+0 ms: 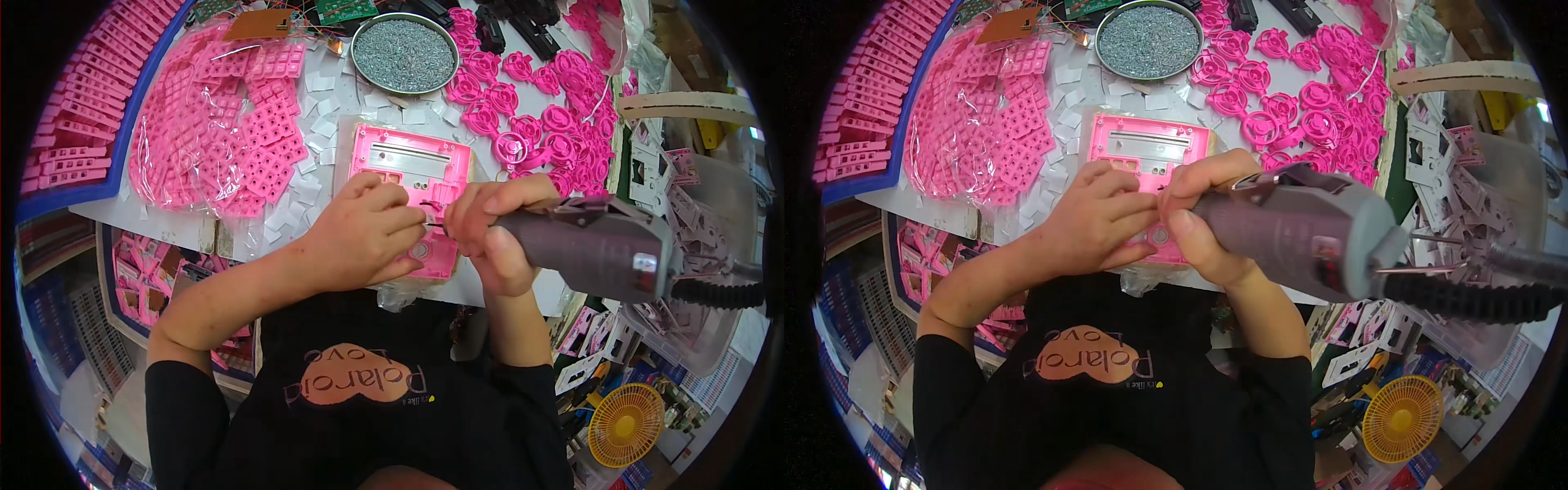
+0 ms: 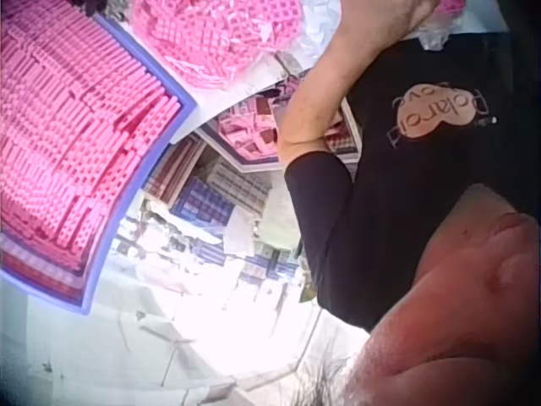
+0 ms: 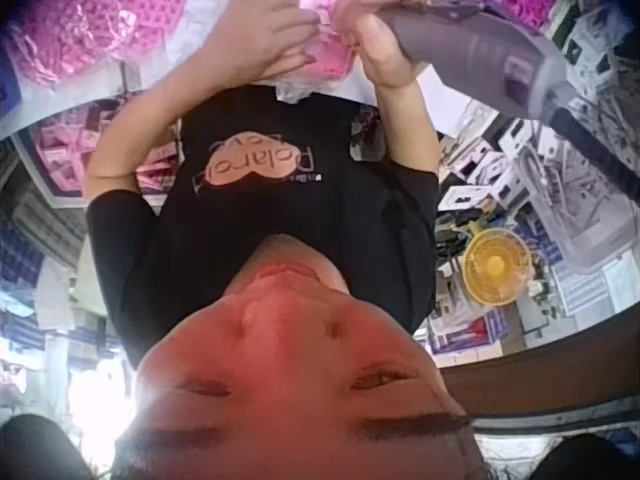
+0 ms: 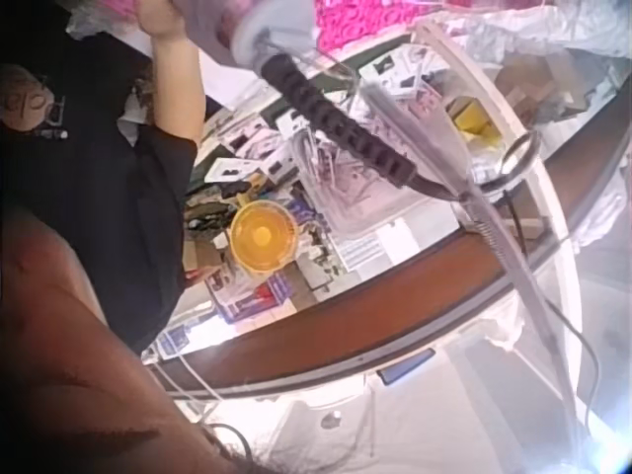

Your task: Assembling a pink toy piggy bank by installing electronic components and casing.

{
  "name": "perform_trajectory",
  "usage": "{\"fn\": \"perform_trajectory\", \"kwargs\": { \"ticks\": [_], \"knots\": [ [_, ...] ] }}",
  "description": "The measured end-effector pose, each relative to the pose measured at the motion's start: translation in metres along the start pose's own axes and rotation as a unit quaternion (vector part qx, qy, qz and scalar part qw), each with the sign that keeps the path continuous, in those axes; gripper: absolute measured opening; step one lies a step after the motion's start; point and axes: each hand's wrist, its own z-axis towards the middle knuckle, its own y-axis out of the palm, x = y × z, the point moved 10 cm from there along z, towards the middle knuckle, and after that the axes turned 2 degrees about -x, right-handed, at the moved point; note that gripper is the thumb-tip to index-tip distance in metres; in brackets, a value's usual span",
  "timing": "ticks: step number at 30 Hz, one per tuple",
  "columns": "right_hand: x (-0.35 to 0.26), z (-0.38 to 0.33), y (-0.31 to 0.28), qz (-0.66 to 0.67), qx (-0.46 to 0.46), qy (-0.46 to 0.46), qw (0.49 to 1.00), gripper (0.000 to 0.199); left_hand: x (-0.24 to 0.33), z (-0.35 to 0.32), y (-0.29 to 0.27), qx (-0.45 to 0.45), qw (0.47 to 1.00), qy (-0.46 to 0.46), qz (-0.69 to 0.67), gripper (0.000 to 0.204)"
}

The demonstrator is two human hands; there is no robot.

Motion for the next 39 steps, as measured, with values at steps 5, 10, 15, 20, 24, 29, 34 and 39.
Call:
{"fn": "perform_trajectory", "kwargs": {
  "ticks": [5, 10, 15, 20, 24, 29, 34, 39],
  "knots": [
    [0.014, -0.009, 0.009, -0.062, -0.055, 0.002, 0.997, 0.023, 0.007, 0.003, 0.010, -0.006, 0.999, 0.028, 0.045, 0.020],
    [0.017, -0.010, 0.014, -0.134, -0.125, -0.023, 0.983, 0.024, 0.008, -0.004, 0.013, 0.004, 0.998, 0.028, 0.063, 0.009],
    [0.018, 0.010, -0.006, -0.015, -0.050, 0.036, 0.998, 0.037, 0.000, -0.001, 0.016, -0.059, 0.998, 0.022, 0.031, 0.018],
    [-0.052, 0.034, -0.050, -0.079, 0.094, -0.042, 0.992, 0.044, -0.039, 0.003, -0.038, 0.013, 0.995, -0.019, -0.099, 0.034],
    [-0.043, 0.009, -0.074, -0.291, 0.155, 0.015, 0.944, 0.058, -0.050, 0.007, -0.085, 0.017, 0.994, -0.111, -0.001, 0.028],
    [-0.071, -0.081, -0.122, -0.509, 0.187, 0.079, 0.837, 0.066, -0.035, 0.000, -0.070, -0.027, 0.992, -0.117, -0.036, 0.026],
    [-0.168, -0.269, -0.220, -0.673, 0.448, 0.154, 0.568, 0.045, -0.033, -0.026, -0.072, -0.040, 0.991, -0.118, -0.041, 0.022],
    [-0.244, -0.470, -0.258, -0.671, 0.528, 0.368, 0.369, 0.032, -0.043, -0.041, -0.078, -0.021, 0.992, -0.116, -0.045, 0.019]
  ]
}}
